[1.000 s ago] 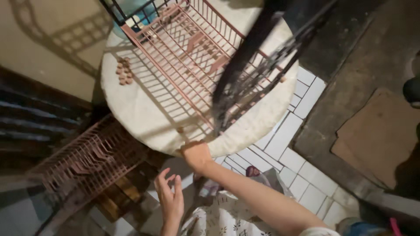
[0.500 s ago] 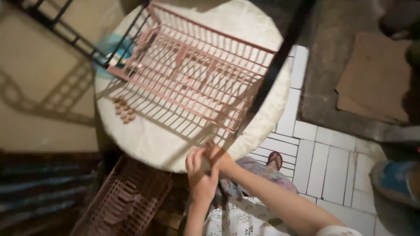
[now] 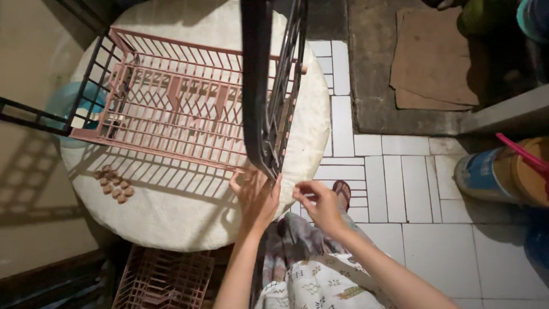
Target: The person assembles a wire dish rack by hand on a round table. They connect black side frames to a pink base grid, then attach the remaining side frame and secure the joints with small fasteners.
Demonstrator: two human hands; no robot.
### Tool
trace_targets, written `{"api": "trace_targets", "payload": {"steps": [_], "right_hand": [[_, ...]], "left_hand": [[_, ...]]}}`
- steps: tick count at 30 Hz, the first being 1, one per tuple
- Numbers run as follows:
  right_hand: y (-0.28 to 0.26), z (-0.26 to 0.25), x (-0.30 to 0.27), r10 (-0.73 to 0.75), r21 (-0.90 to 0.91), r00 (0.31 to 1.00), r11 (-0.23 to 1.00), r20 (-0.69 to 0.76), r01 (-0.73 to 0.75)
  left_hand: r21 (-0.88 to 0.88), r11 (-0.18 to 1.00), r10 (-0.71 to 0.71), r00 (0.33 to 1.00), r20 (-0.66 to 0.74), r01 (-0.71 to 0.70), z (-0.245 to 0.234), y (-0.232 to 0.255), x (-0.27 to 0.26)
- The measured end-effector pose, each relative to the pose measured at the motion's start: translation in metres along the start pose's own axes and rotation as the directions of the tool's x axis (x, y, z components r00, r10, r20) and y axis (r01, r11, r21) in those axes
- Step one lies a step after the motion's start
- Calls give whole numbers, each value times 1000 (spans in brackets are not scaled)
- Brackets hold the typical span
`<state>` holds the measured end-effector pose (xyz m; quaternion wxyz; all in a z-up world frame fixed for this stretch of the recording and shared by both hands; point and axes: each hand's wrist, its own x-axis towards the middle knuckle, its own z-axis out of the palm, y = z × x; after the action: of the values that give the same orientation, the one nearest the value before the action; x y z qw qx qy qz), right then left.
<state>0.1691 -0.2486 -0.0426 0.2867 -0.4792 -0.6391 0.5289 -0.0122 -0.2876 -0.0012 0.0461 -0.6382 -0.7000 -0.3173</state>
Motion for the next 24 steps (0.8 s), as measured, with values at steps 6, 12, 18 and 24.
{"api": "trace_targets", "payload": {"steps": [6, 12, 18, 24], "right_hand": [[5, 23, 28, -1, 395, 997, 918, -72, 29], [-5, 28, 32, -89, 350, 994, 930, -68, 107], [-23, 24, 28, -171, 207, 981, 960, -94, 187], [-28, 22, 33, -319, 11, 942, 947, -104, 321]], "left_hand": [[-24, 997, -72, 991, 108, 75, -5, 2, 6], [-50, 998, -34, 990, 134, 41, -8, -2, 6], [4, 995, 94, 986, 137, -95, -6, -11, -5], [-3, 1000, 22, 988, 156, -22, 5, -19, -12]]}}
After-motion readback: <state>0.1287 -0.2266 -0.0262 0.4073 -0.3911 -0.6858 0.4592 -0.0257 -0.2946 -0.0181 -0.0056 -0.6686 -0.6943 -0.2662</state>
